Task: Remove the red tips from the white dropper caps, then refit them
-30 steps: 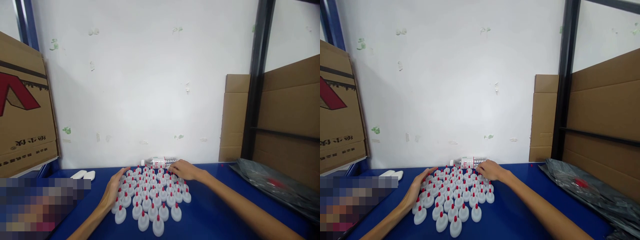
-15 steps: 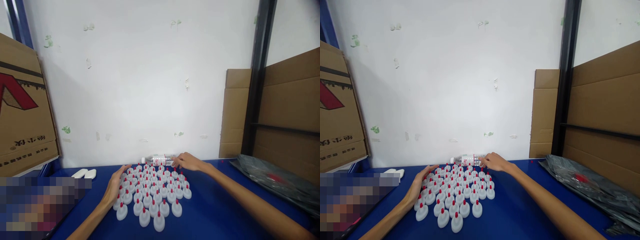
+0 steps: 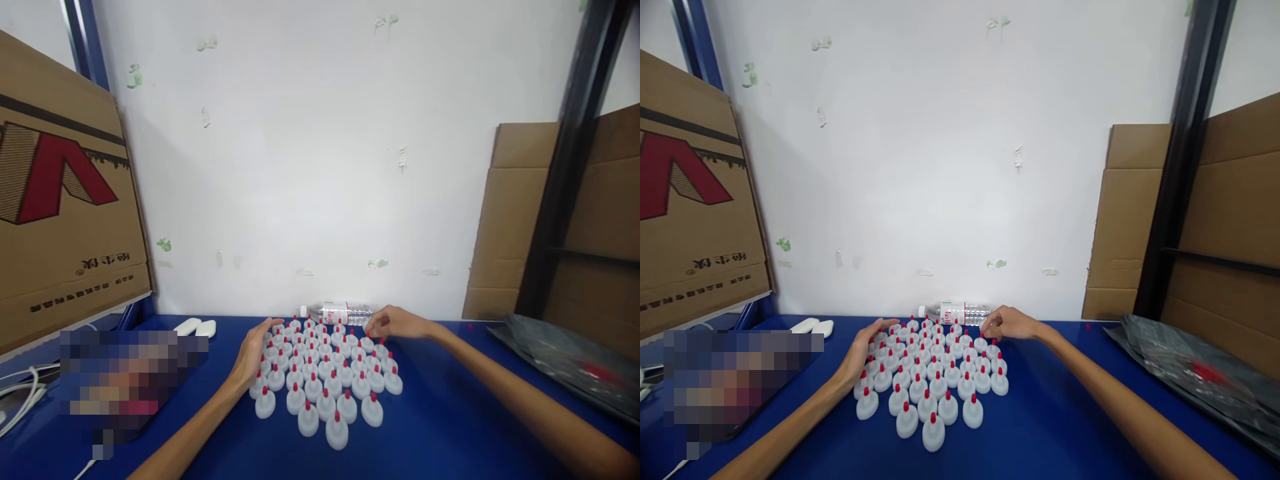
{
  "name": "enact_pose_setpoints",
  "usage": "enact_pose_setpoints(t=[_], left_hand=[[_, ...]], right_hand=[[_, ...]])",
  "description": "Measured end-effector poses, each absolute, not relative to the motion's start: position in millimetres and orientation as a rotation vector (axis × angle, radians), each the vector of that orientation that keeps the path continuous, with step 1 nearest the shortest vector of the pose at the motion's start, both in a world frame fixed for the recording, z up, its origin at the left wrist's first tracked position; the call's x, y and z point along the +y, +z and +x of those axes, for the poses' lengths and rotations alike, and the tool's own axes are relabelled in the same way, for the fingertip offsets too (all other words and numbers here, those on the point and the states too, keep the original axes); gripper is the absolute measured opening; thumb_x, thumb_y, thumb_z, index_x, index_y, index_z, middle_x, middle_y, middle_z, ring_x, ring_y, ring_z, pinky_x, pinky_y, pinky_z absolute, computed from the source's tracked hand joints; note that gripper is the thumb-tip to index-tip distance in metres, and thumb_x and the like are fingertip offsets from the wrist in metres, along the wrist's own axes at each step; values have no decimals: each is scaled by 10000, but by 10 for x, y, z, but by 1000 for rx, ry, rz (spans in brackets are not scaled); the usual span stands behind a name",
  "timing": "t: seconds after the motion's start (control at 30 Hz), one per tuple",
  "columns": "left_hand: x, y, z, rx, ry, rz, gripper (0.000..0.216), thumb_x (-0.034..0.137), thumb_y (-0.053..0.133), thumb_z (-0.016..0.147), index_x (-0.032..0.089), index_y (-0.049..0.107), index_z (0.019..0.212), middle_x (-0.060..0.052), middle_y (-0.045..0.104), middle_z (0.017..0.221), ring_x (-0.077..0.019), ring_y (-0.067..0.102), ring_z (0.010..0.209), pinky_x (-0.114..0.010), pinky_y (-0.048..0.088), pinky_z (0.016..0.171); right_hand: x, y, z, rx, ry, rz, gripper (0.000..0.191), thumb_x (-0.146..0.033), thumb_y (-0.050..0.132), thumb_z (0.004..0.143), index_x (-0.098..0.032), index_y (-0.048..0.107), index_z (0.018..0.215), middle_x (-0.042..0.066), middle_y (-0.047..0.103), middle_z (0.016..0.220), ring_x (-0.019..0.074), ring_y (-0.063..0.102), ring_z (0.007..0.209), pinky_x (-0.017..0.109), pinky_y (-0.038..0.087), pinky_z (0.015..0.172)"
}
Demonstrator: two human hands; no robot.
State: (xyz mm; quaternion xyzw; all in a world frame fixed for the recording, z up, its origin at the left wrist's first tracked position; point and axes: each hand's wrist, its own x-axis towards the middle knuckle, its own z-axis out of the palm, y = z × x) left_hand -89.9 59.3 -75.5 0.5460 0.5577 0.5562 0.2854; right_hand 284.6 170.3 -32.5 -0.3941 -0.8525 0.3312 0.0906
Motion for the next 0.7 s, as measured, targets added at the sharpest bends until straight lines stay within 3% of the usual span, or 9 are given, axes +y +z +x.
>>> enact_pose_setpoints(t=[0.17,0.37,0.7], left_hand=[[614,-767,-909,1475,1484,1462,365,446,624,999,164,661,1228,-97,647,1336,-299,591,1266,-560,437,1095],[624,-757,-913,1483,1486,1443,351,428,628,1000,165,656,1230,-93,649,1319,-294,611,1230,-542,477,1059],[665,-775,-949,1410,1529,1423,347,397,640,998,169,636,1260,-94,644,1311,-277,642,1167,-507,537,991]], right_hand=[[1753,-357,2854,-2553,978,-1177,265,-348,661,998,-153,653,1177,71,676,1152,208,683,969,404,589,842],[1730,-344,2814,-2505,930,-1176,279,-361,653,1001,-157,649,1192,73,670,1170,211,679,970,398,590,833],[1501,-77,2708,-2289,753,-1068,264,-411,633,1004,-155,690,1038,55,704,1012,192,678,887,378,570,818]])
